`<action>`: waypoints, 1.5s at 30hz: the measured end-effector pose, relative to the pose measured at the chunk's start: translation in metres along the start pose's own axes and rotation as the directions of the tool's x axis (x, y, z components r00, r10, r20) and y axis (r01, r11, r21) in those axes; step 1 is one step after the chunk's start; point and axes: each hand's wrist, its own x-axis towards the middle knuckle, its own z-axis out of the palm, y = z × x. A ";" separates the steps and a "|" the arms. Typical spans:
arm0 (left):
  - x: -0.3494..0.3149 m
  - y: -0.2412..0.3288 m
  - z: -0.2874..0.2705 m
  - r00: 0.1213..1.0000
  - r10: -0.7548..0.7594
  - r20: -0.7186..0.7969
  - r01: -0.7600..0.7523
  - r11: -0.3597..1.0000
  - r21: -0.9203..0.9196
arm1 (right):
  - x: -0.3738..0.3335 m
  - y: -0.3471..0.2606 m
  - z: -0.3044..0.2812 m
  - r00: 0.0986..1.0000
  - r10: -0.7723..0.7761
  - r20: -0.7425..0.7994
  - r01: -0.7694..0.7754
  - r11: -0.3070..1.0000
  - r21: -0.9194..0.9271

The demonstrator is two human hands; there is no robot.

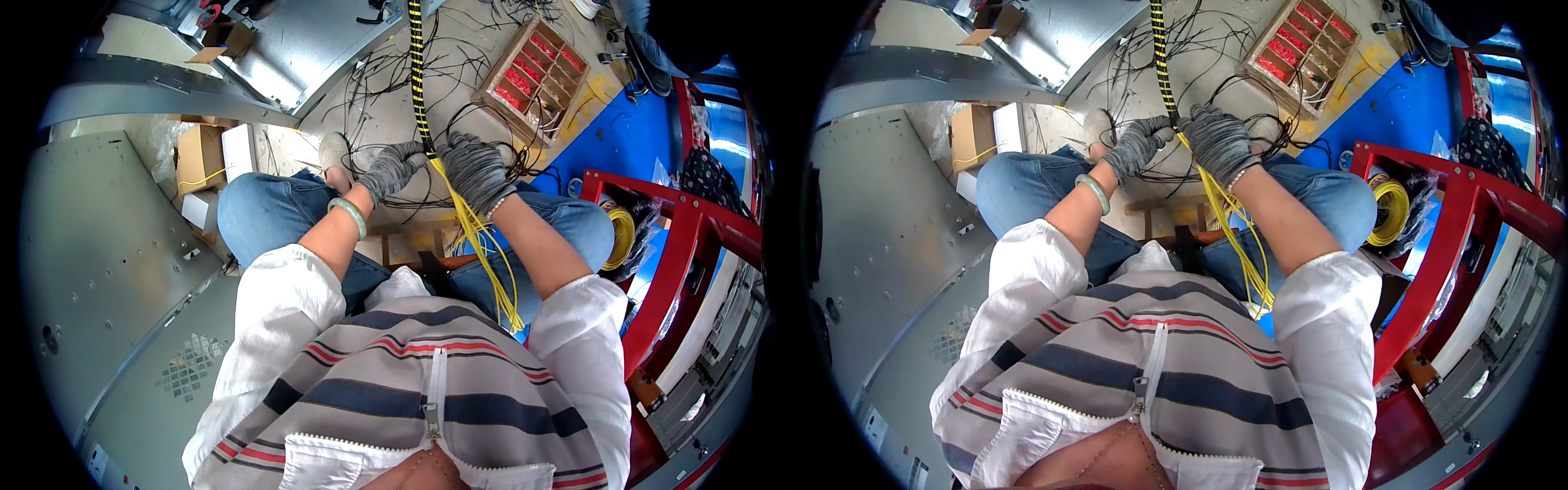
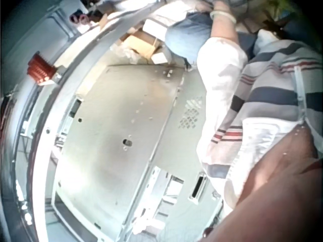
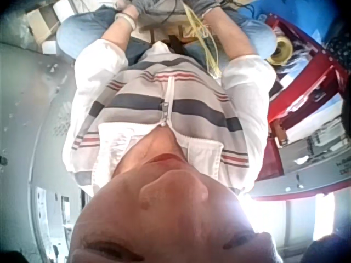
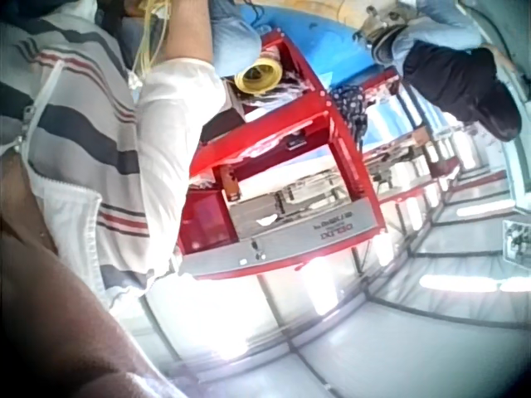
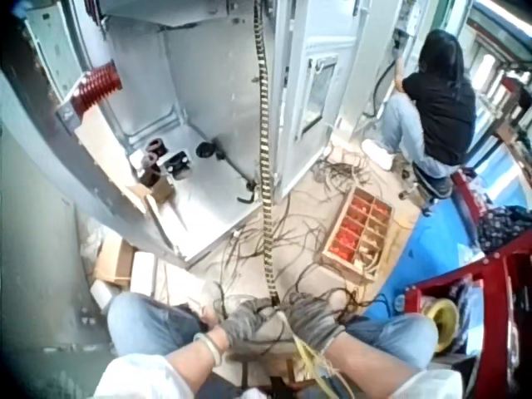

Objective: The person sits on the floor and untangles a bundle of black and yellow wires, separating them into groups and arranging them by hand. The person then lifts the organized wires and places them into a metal enclosure.

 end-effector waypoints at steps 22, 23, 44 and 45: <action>-0.001 0.015 0.010 0.960 -0.261 0.104 0.281 0.899 -0.335 | -0.008 -0.004 0.089 0.918 0.394 -0.042 -0.178 0.505 0.845; -0.004 0.014 0.006 0.964 -0.214 0.159 0.260 0.883 -0.391 | -0.010 -0.002 0.087 0.921 0.384 -0.066 -0.161 0.529 0.833; -0.009 -0.008 -0.022 0.955 -0.199 0.220 0.185 0.979 0.083 | -0.001 0.012 0.086 0.803 0.335 0.492 -0.398 -0.313 0.863; -0.004 -0.007 -0.022 0.949 -0.214 0.231 0.225 0.974 -0.020 | -0.002 0.010 0.083 0.807 0.307 0.505 -0.405 -0.336 0.851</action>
